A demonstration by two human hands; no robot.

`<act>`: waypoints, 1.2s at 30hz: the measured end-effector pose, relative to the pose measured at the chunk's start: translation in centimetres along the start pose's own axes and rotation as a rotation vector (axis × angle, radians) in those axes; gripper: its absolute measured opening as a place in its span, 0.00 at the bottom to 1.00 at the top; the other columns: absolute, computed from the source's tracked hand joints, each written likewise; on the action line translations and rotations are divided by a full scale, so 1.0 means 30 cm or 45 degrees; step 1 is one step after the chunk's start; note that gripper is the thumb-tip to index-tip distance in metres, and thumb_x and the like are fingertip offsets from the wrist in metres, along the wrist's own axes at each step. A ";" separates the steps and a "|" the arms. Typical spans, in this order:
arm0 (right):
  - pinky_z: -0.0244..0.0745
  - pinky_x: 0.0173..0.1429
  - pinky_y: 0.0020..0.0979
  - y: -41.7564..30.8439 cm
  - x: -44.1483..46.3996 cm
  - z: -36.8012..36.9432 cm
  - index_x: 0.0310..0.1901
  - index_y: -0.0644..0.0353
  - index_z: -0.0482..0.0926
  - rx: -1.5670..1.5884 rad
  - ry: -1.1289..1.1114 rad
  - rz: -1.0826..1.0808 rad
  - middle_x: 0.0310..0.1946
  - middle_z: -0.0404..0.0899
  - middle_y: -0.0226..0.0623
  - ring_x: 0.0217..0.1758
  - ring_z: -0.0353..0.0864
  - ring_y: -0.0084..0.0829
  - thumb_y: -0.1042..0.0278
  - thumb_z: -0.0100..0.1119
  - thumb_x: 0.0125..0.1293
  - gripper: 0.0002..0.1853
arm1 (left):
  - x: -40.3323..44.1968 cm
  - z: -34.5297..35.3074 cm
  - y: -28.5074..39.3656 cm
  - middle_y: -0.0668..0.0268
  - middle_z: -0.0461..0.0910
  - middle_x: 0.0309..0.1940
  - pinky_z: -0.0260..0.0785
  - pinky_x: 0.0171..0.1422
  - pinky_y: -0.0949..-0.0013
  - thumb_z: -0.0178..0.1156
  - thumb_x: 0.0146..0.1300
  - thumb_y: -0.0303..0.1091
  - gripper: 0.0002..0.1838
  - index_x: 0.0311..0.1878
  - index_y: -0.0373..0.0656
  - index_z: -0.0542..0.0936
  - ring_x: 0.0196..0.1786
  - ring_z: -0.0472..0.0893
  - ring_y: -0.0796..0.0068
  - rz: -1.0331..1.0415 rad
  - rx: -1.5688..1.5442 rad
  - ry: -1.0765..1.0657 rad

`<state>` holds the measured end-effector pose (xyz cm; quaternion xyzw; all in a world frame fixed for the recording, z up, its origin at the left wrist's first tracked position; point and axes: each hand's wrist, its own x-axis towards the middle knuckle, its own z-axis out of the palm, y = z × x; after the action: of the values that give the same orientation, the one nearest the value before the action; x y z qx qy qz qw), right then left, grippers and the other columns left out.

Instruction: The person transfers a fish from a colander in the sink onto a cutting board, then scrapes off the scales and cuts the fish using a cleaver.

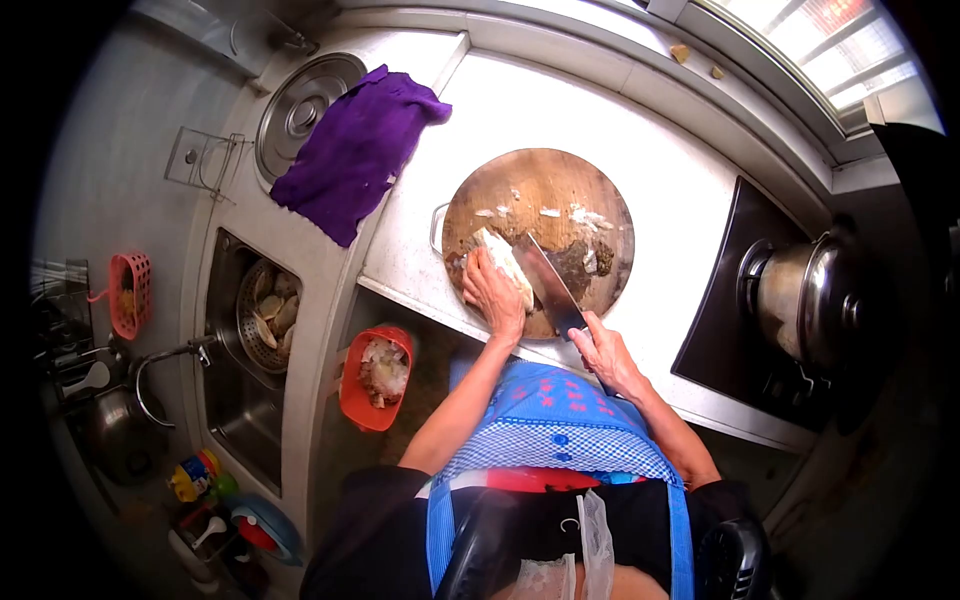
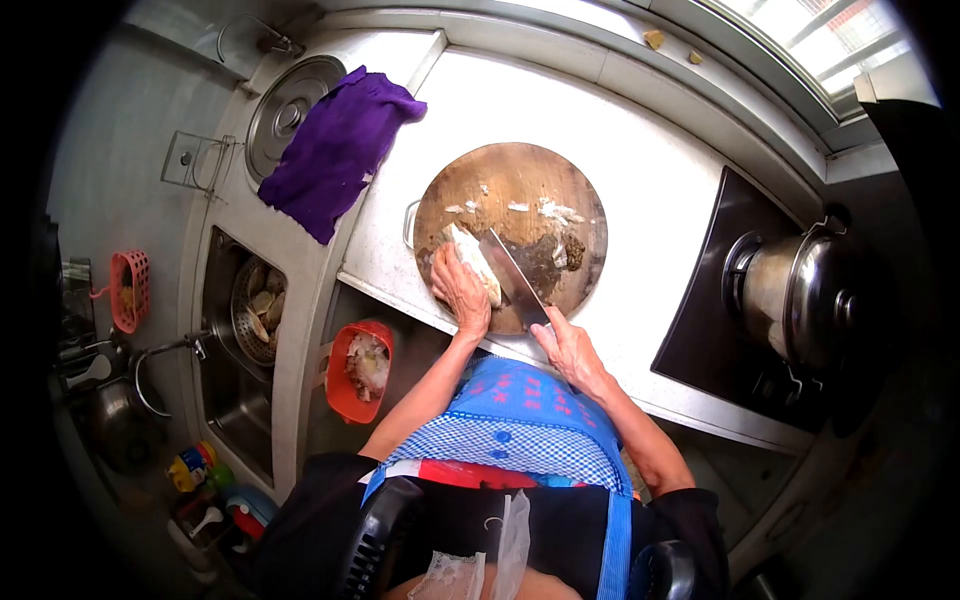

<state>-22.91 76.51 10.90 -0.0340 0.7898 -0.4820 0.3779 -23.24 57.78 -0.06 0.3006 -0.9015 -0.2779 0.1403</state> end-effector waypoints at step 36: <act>0.65 0.20 0.29 0.021 0.145 0.007 0.59 0.63 0.67 0.063 -0.084 -0.029 0.16 0.70 0.32 0.16 0.70 0.24 0.54 0.47 0.75 0.21 | -0.002 -0.006 0.004 0.54 0.63 0.68 0.47 0.71 0.50 0.46 0.68 0.35 0.27 0.70 0.39 0.62 0.70 0.59 0.52 0.070 0.000 0.060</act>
<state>-25.67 74.87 7.91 -0.0498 0.7643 -0.5041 0.3990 -23.18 57.80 0.14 0.2822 -0.9058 -0.2669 0.1692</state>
